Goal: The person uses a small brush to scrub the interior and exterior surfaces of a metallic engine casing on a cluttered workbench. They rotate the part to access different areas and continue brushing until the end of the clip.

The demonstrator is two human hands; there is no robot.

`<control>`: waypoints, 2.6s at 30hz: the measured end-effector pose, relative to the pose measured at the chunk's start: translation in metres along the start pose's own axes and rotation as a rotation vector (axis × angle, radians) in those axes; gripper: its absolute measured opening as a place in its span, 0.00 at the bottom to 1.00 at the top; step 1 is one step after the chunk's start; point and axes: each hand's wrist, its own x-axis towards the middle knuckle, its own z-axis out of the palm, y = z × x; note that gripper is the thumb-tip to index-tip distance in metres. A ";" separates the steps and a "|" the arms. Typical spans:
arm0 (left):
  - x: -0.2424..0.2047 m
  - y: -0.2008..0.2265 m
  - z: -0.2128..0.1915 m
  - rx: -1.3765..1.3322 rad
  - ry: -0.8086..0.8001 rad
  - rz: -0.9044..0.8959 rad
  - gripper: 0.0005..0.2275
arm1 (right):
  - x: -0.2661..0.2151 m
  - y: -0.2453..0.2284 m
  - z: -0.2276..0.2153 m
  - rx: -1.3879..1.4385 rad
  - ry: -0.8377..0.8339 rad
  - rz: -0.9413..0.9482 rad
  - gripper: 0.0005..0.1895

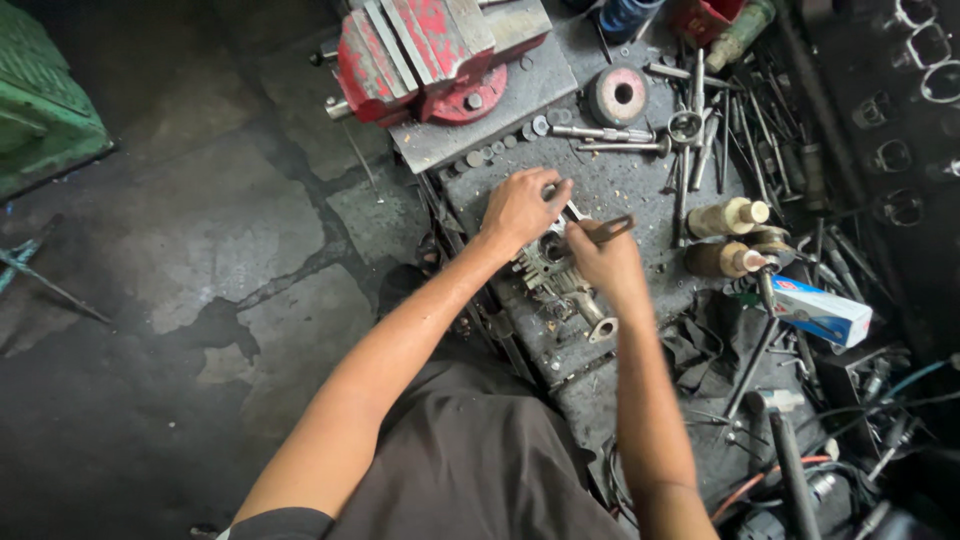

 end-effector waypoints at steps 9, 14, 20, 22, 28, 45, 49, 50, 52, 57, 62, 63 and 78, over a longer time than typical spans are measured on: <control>-0.003 -0.005 0.004 -0.012 0.004 0.015 0.14 | -0.016 0.003 -0.051 0.122 -0.042 0.074 0.13; -0.003 -0.004 0.001 -0.014 -0.009 0.001 0.14 | -0.023 -0.007 -0.022 0.041 0.035 -0.165 0.10; -0.004 -0.004 0.001 -0.002 0.010 -0.005 0.14 | -0.026 -0.029 -0.013 -0.323 0.175 -0.394 0.09; -0.002 -0.004 0.002 -0.008 0.016 0.004 0.14 | -0.026 -0.037 -0.008 -0.417 0.214 -0.417 0.10; 0.000 -0.002 0.001 0.023 -0.006 -0.017 0.14 | -0.020 -0.061 0.003 -0.652 0.101 -0.318 0.14; -0.001 -0.015 0.008 -0.125 -0.168 0.048 0.13 | -0.160 0.056 -0.052 0.601 0.282 0.039 0.14; -0.030 0.007 0.008 -0.068 -0.372 0.158 0.13 | -0.165 0.080 -0.015 0.858 0.446 0.078 0.09; -0.039 0.013 0.010 -0.042 -0.352 0.251 0.13 | -0.162 0.085 -0.008 0.936 0.482 0.041 0.07; -0.050 0.027 0.015 -0.014 -0.351 0.225 0.12 | -0.161 0.089 0.003 0.743 0.513 0.042 0.05; -0.057 0.046 0.026 -0.003 -0.313 0.188 0.11 | -0.146 0.075 0.004 0.483 0.396 0.097 0.07; -0.059 0.046 0.025 -0.030 -0.292 0.157 0.11 | -0.137 0.052 -0.003 0.279 0.388 0.065 0.12; -0.060 0.047 0.025 -0.032 -0.284 0.160 0.11 | -0.136 0.048 -0.005 0.243 0.379 0.077 0.12; -0.061 0.047 0.024 -0.024 -0.265 0.151 0.11 | -0.122 -0.001 -0.015 -0.346 0.387 -0.234 0.13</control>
